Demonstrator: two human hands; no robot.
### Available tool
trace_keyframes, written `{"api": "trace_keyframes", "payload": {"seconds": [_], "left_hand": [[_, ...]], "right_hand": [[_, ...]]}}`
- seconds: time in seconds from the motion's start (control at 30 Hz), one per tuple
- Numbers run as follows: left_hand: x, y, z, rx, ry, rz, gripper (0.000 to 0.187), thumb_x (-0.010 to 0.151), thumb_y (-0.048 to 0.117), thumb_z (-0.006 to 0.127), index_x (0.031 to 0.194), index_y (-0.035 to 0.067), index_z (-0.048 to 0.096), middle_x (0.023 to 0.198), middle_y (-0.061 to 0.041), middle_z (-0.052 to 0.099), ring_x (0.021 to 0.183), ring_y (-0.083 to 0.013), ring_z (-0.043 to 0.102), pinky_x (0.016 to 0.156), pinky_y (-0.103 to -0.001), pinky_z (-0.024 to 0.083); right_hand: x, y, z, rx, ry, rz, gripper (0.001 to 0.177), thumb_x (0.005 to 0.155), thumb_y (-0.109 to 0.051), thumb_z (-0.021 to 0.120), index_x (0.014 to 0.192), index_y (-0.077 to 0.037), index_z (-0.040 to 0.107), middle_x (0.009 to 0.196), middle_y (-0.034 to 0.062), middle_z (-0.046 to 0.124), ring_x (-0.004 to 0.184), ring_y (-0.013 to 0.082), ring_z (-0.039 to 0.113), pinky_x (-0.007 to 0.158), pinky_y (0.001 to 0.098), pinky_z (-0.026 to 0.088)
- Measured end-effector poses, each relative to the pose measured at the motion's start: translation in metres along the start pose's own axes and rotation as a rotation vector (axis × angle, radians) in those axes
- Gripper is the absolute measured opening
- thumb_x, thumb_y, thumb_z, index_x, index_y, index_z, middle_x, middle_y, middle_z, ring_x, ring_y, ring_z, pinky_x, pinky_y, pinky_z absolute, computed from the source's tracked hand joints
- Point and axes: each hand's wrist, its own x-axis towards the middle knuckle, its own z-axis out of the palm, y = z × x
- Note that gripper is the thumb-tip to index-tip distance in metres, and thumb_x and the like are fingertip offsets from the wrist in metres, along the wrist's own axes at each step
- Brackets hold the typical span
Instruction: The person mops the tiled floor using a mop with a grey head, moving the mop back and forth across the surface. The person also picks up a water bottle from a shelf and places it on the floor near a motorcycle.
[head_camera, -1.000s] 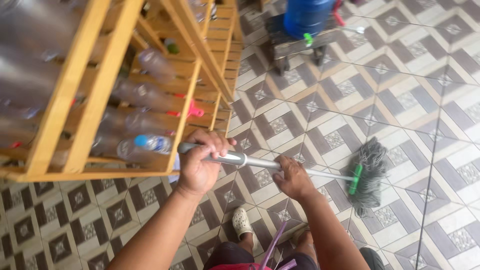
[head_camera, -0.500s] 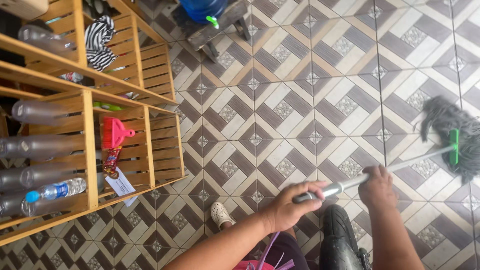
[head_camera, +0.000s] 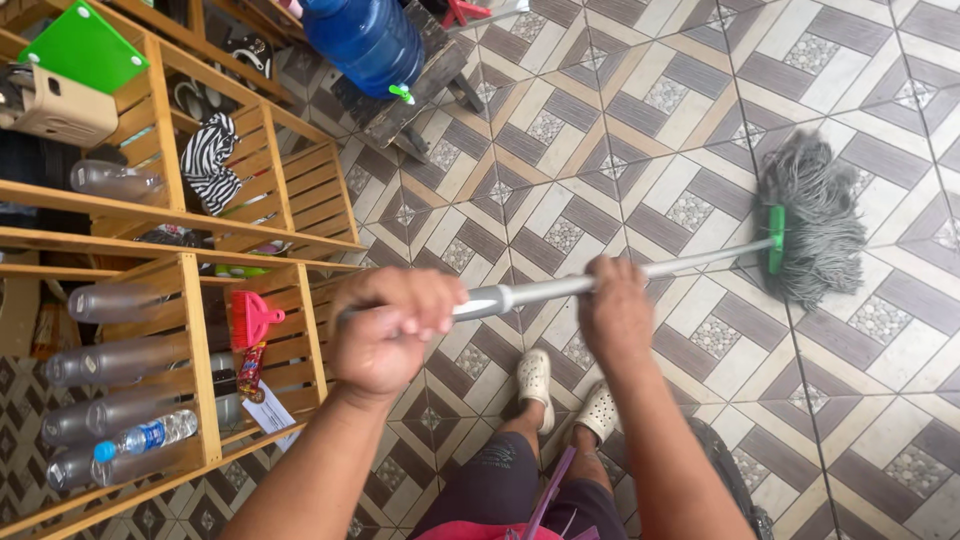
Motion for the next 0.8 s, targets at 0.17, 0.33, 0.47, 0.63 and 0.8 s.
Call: {"api": "trace_keyframes", "payload": {"seconds": [0.17,0.33,0.47,0.63,0.8], "left_hand": [[0.045,0.007,0.048,-0.028,-0.248,-0.051,0.016,0.085,0.012,0.056,0.072,0.004,0.051,0.063,-0.010,0.055,0.061,-0.0193,0.052,0.070,-0.037,0.047],[0.054,0.012,0.054,-0.066,-0.359,-0.057,0.013,0.085,0.010,0.056,0.075,0.003,0.051,0.067,-0.010,0.056,0.064,-0.0192,0.053,0.073,-0.037,0.048],[0.061,-0.010,0.024,-0.143,-0.334,-0.095,0.011,0.085,0.010,0.055,0.075,0.004,0.052,0.069,-0.009,0.057,0.065,-0.0183,0.054,0.077,-0.038,0.050],[0.055,-0.083,0.000,-0.087,-0.419,-0.342,0.016,0.087,0.009,0.050,0.078,0.003,0.062,0.082,-0.012,0.066,0.090,-0.0241,0.066,0.091,-0.042,0.055],[0.038,-0.135,0.037,-0.163,-0.432,-0.550,0.015,0.088,0.007,0.049,0.082,0.004,0.062,0.088,-0.009,0.066,0.109,-0.0243,0.066,0.104,-0.040,0.048]], "right_hand": [[0.008,0.016,-0.050,0.033,0.125,0.107,0.024,0.097,-0.031,0.068,0.100,-0.009,0.061,0.102,0.0105,0.064,0.107,0.0378,0.057,0.080,0.0515,0.049],[0.001,0.016,-0.061,-0.111,0.083,0.184,0.022,0.097,-0.033,0.066,0.099,-0.011,0.066,0.102,0.0068,0.068,0.108,0.0326,0.060,0.083,0.0526,0.046],[-0.005,0.028,-0.039,-0.187,0.027,0.233,0.015,0.085,-0.021,0.066,0.099,-0.015,0.068,0.108,0.0033,0.070,0.111,0.0313,0.060,0.086,0.0559,0.046],[-0.043,0.101,-0.008,-0.212,-0.062,0.449,0.023,0.086,-0.027,0.068,0.106,-0.016,0.068,0.116,0.0051,0.069,0.122,0.0313,0.058,0.091,0.0567,0.050],[-0.069,0.162,-0.011,-0.257,-0.092,0.644,0.024,0.092,-0.029,0.066,0.113,-0.019,0.070,0.121,0.0072,0.067,0.122,0.0335,0.058,0.095,0.0567,0.049]]}}
